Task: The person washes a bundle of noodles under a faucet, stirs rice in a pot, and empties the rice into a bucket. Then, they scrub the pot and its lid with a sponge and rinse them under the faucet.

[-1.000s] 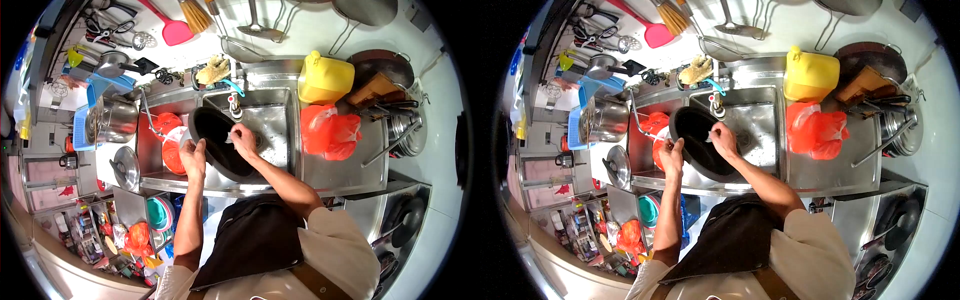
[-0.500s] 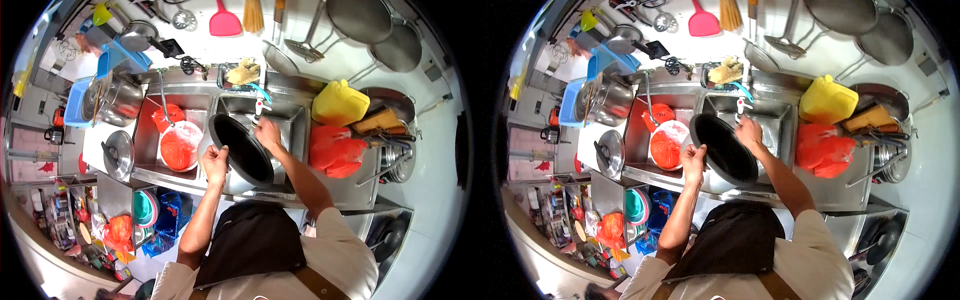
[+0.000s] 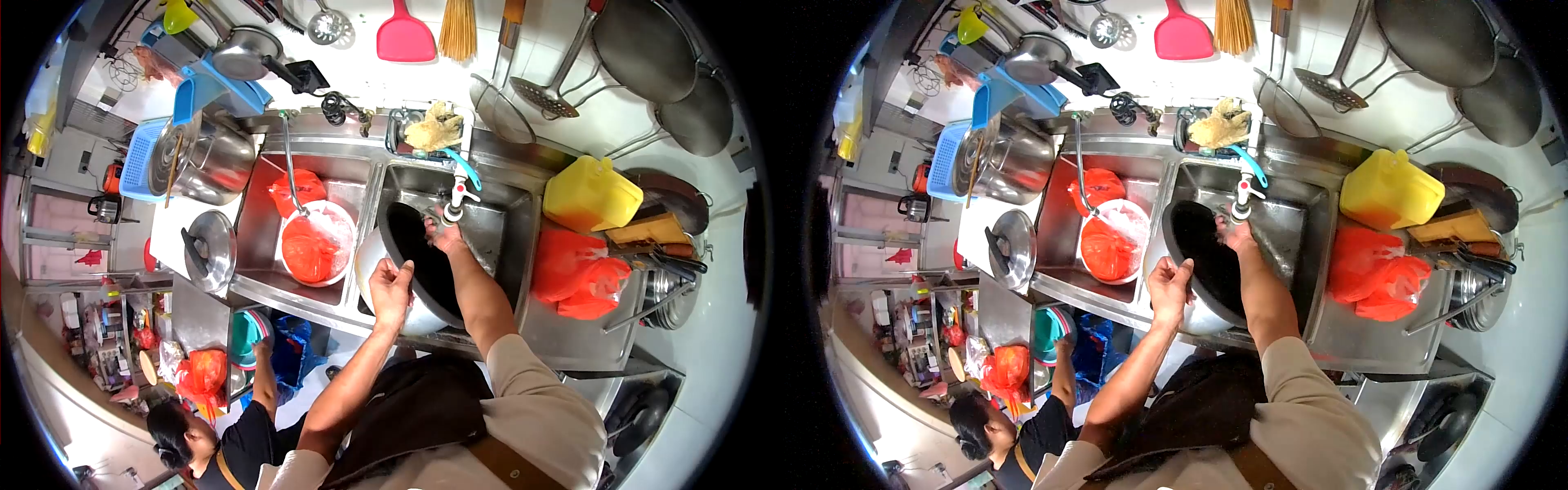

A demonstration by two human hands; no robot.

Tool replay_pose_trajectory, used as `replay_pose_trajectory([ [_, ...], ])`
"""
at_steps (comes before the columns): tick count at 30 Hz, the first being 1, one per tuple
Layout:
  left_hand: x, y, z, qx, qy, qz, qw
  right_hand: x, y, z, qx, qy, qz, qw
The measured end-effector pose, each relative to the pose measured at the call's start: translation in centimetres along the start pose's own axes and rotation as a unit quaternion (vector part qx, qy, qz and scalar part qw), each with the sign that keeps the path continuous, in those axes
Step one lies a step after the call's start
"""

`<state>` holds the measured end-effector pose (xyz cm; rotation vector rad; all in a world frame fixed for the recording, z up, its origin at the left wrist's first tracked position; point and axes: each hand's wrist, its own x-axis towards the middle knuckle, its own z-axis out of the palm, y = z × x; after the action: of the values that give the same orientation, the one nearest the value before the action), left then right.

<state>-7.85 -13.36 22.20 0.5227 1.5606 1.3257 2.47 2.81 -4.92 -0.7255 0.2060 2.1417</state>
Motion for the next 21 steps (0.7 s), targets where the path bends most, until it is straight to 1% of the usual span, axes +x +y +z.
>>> replay_pose_trajectory([
  [1,0.1,0.0,0.0,0.003,0.001,-0.002,1.0,1.4,0.1,-1.0,-0.029,-0.008,0.035,0.999],
  [2,0.3,-0.2,-0.1,-0.011,0.001,-0.003,1.0,2.7,0.2,-2.1,-0.096,-0.039,0.002,0.995],
  [3,0.5,-0.3,-0.2,-0.009,0.003,-0.004,1.0,2.6,0.4,-1.9,-0.094,-0.038,0.004,0.995],
  [5,0.5,-0.5,-0.3,-0.013,0.006,-0.005,1.0,0.6,0.0,-0.4,-0.15,-0.028,-0.003,0.988],
  [6,0.5,-0.4,-0.3,-0.013,0.005,-0.007,1.0,-1.2,-0.4,0.9,-0.254,0.004,-0.015,0.967],
  [7,0.6,-0.1,-0.2,-0.012,0.009,-0.011,1.0,-2.2,-0.9,1.9,-0.256,0.004,-0.016,0.967],
  [9,0.5,0.0,-0.2,-0.012,0.016,-0.018,1.0,-4.5,-1.4,3.0,-0.384,0.072,0.023,0.92],
  [10,0.5,0.0,-0.1,-0.009,0.013,-0.021,1.0,-5.5,-0.8,3.8,-0.389,0.148,-0.021,0.909],
  [11,0.7,0.1,0.1,-0.005,0.01,-0.022,1.0,-6.2,-0.7,4.2,-0.39,0.148,-0.022,0.909],
  [12,0.7,0.0,0.1,-0.005,0.009,-0.022,1.0,-6.3,-0.6,3.7,-0.5,0.096,-0.113,0.853],
  [13,0.8,-0.1,0.1,-0.005,0.007,-0.02,1.0,-6.3,-0.5,3.2,-0.596,0.043,-0.2,0.776],
  [14,0.9,-0.2,0.2,-0.004,0.004,-0.018,1.0,-5.7,-0.8,3.1,-0.695,0.137,-0.195,0.678],
  [15,0.9,-0.4,0.2,-0.002,0.003,-0.019,1.0,-6.1,-1.0,3.5,-0.693,0.138,-0.195,0.68],
  [17,1.0,-0.6,0.3,-0.001,0.005,-0.015,1.0,-7.1,-1.6,4.9,-0.743,0.23,-0.111,0.618],
  [18,1.3,-0.6,0.4,0.002,0.003,-0.014,1.0,-4.0,-1.3,2.3,-0.687,0.275,-0.095,0.666],
  [19,1.3,-0.7,0.4,-0.008,0.005,-0.016,1.0,-3.0,-0.4,1.1,-0.684,0.277,-0.094,0.669],
  [20,1.2,-0.9,0.5,-0.018,0.008,-0.019,1.0,-2.3,0.6,0.7,-0.579,0.222,-0.17,0.766],
  [21,1.2,-1.0,0.6,-0.015,0.006,-0.017,1.0,-1.0,1.3,-0.2,-0.457,0.159,-0.244,0.84],
])
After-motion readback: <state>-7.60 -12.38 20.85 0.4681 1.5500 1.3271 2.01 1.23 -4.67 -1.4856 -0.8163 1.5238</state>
